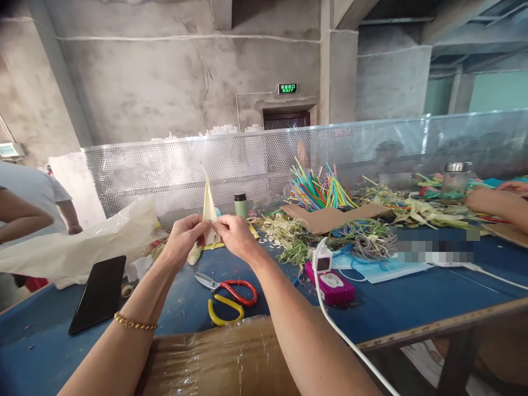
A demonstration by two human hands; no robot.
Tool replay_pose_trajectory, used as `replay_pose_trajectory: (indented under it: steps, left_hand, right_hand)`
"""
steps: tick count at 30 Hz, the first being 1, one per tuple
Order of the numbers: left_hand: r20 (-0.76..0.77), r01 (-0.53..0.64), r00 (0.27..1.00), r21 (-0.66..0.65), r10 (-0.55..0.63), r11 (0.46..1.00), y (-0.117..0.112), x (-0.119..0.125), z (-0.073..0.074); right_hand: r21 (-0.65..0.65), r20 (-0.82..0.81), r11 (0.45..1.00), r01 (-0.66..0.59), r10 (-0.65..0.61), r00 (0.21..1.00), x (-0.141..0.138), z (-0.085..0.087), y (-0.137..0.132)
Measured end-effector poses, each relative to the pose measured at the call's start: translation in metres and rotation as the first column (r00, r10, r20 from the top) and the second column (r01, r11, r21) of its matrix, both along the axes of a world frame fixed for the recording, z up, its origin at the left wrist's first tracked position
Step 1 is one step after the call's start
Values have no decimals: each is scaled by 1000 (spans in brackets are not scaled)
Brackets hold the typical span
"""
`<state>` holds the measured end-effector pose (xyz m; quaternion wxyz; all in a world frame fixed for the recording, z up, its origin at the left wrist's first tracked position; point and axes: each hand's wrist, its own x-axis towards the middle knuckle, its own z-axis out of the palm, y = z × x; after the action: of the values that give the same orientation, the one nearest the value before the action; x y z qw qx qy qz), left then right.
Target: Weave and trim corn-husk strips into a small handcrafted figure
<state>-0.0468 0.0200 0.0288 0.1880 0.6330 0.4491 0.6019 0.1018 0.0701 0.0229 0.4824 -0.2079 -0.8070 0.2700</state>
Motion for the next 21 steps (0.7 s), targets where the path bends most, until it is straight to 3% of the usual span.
replay_pose_trajectory:
  steps: [4, 7, 10, 15, 21]
  left_hand:
    - [144, 187, 973, -54, -178, 981, -2, 0, 1]
    - [308, 384, 889, -92, -340, 919, -5, 2, 4]
    - [406, 508, 808, -109, -428, 855, -6, 2, 5]
    - [451, 612, 732, -107, -511, 783, -7, -1, 5]
    - [405, 659, 713, -108, -572, 745, -13, 0, 9]
  right_hand:
    - [-15, -7, 998, -63, 63, 998, 2, 2, -2]
    - [-78, -63, 974, -213, 208, 976, 4, 3, -4]
    - [-129, -110, 937, -324, 311, 944, 6, 2, -5]
    - [-211, -181, 887, -410, 377, 908, 6, 1, -7]
    - [-273, -291, 807, -524, 450, 844, 3, 2, -8]
